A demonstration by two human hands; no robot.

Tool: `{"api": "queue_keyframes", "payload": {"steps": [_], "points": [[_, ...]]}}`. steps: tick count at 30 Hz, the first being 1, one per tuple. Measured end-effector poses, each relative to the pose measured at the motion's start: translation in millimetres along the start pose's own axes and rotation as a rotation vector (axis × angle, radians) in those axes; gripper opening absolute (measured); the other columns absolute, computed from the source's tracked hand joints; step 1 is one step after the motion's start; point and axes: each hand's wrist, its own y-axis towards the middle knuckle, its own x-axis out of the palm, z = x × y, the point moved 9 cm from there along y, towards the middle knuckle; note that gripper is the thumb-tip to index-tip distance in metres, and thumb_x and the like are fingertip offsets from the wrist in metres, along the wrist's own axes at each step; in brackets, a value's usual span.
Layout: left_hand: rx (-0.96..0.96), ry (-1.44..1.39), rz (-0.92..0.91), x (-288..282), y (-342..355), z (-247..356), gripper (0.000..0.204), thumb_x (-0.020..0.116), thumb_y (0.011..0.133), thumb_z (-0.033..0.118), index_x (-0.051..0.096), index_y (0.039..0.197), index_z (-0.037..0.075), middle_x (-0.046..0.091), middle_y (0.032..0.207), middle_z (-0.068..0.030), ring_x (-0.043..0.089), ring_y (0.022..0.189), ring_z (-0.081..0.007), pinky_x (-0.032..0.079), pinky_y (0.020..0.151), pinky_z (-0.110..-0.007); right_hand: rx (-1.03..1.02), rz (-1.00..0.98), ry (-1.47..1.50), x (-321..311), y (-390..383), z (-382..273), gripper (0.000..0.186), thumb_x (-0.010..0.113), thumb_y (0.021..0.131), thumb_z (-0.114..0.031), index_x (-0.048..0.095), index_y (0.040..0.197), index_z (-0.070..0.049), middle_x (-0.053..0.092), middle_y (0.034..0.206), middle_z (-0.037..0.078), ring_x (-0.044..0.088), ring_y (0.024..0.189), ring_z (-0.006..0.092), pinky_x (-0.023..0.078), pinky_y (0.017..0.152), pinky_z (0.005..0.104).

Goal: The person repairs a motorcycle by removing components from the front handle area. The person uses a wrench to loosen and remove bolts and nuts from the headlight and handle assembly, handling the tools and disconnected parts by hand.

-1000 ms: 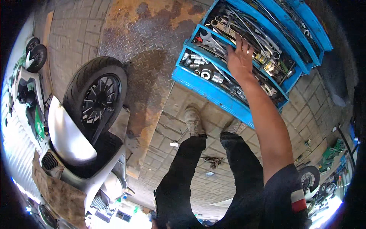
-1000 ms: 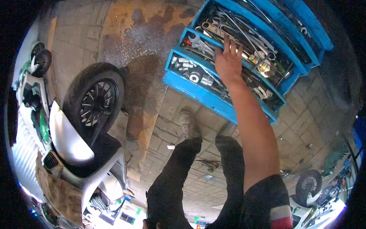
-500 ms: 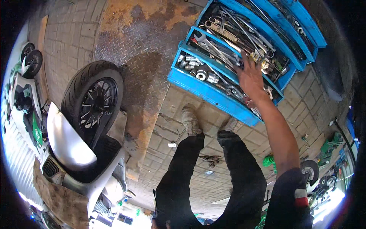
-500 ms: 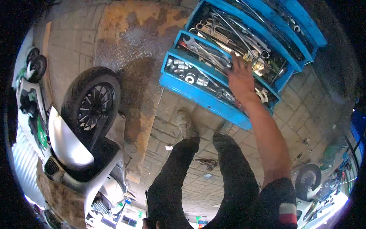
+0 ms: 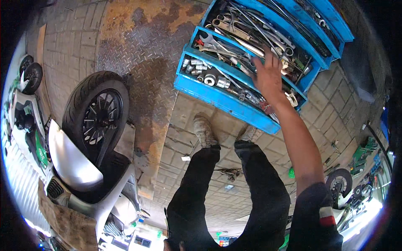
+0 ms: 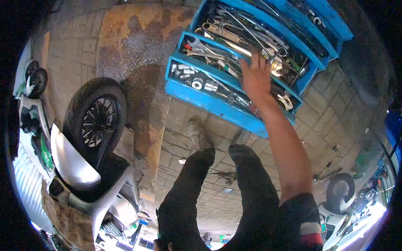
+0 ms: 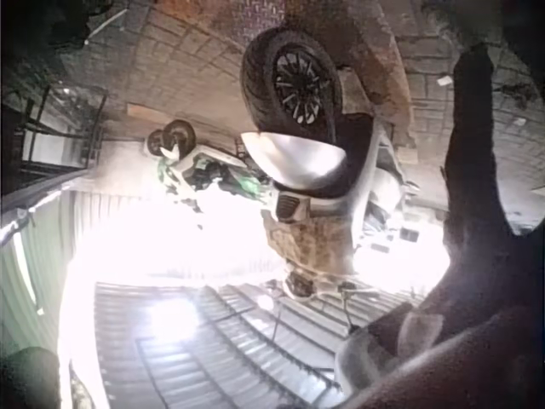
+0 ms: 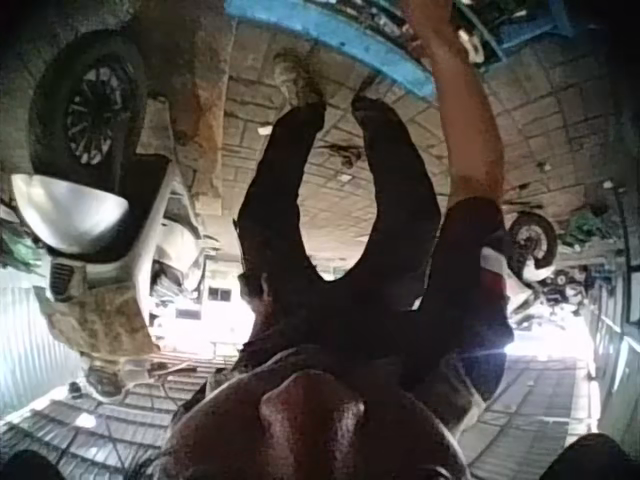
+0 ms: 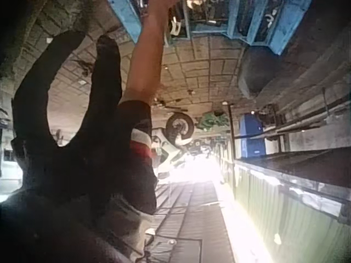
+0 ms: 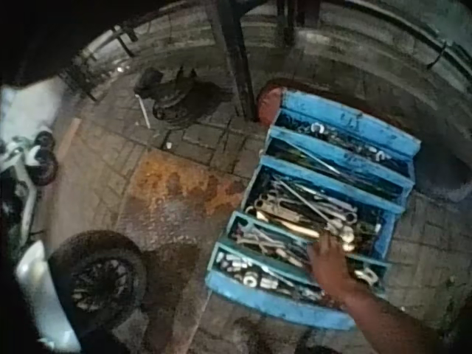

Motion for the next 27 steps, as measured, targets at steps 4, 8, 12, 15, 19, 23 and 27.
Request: {"api": "queue_keyframes", "payload": {"steps": [4,8,12,15,19,23,27], "points": [[0.069,0.101,0.050,-3.4,-1.4,10.0,0.033,0.076,0.088,0.024,0.062,0.107,0.001,0.065,0.093,-0.0147,0.059,0.083,-0.0278,0.051,0.077,-0.039,-0.080,0.178,0.078,-4.9,38.3,-24.8,0.073,0.084,0.072,-0.013,0.053,0.137,-0.017,0.037,0.151,0.021,0.042,0.133,0.0404,0.036,0.108,0.0559],[-0.100,-0.033,0.046,2.9,1.7,70.3,0.035,0.076,0.089,0.026,0.061,0.108,0.000,0.065,0.094,-0.0123,0.059,0.085,-0.0244,0.051,0.078,-0.038,-0.098,0.142,-0.073,12.9,55.0,-30.4,0.078,0.081,0.073,-0.009,0.047,0.142,-0.017,0.037,0.151,0.020,0.050,0.128,0.0401,0.044,0.103,0.0550],[-0.011,-0.083,0.088,1.5,-12.0,0.6,0.036,0.077,0.088,0.026,0.060,0.106,0.000,0.063,0.093,-0.0099,0.057,0.085,-0.0231,0.050,0.077,-0.038,-0.037,-0.029,0.232,28.6,54.7,-20.8,0.066,0.070,0.082,-0.007,0.045,0.143,-0.015,0.038,0.152,0.020,0.062,0.116,0.0399,0.055,0.091,0.0531],[-0.022,0.070,0.062,3.8,-19.5,-23.3,0.031,0.078,0.088,0.022,0.058,0.101,0.002,0.059,0.086,-0.0059,0.054,0.078,-0.0185,0.048,0.071,-0.034,-0.126,0.118,0.256,18.2,53.3,-9.1,0.055,0.060,0.090,-0.011,0.044,0.143,-0.015,0.044,0.148,0.018,0.064,0.112,0.0418,0.055,0.093,0.0520],[-0.072,-0.257,0.072,5.7,-23.0,-21.1,0.019,0.074,0.090,0.008,0.055,0.093,0.005,0.054,0.078,0.0002,0.048,0.069,-0.0107,0.043,0.063,-0.026,-0.111,-0.093,0.310,35.0,59.3,-7.7,0.056,0.064,0.090,-0.013,0.044,0.142,-0.018,0.046,0.146,0.018,0.063,0.113,0.0442,0.054,0.096,0.0509],[0.032,-0.168,0.022,14.1,-10.9,16.8,0.018,0.072,0.091,0.006,0.059,0.101,0.002,0.061,0.087,-0.0040,0.056,0.077,-0.0158,0.048,0.072,-0.030,-0.093,0.025,0.435,22.9,50.8,12.3,0.065,0.077,0.085,-0.018,0.045,0.141,-0.019,0.044,0.146,0.014,0.059,0.120,0.0418,0.052,0.099,0.0502],[0.067,-0.084,-0.017,7.3,-7.0,46.5,0.021,0.070,0.092,0.005,0.061,0.110,-0.001,0.066,0.097,-0.0090,0.061,0.088,-0.0198,0.050,0.083,-0.033,-0.138,-0.009,0.439,20.3,45.6,18.0,0.064,0.079,0.083,-0.020,0.047,0.139,-0.017,0.045,0.146,0.013,0.057,0.124,0.0401,0.051,0.102,0.0490]]}}
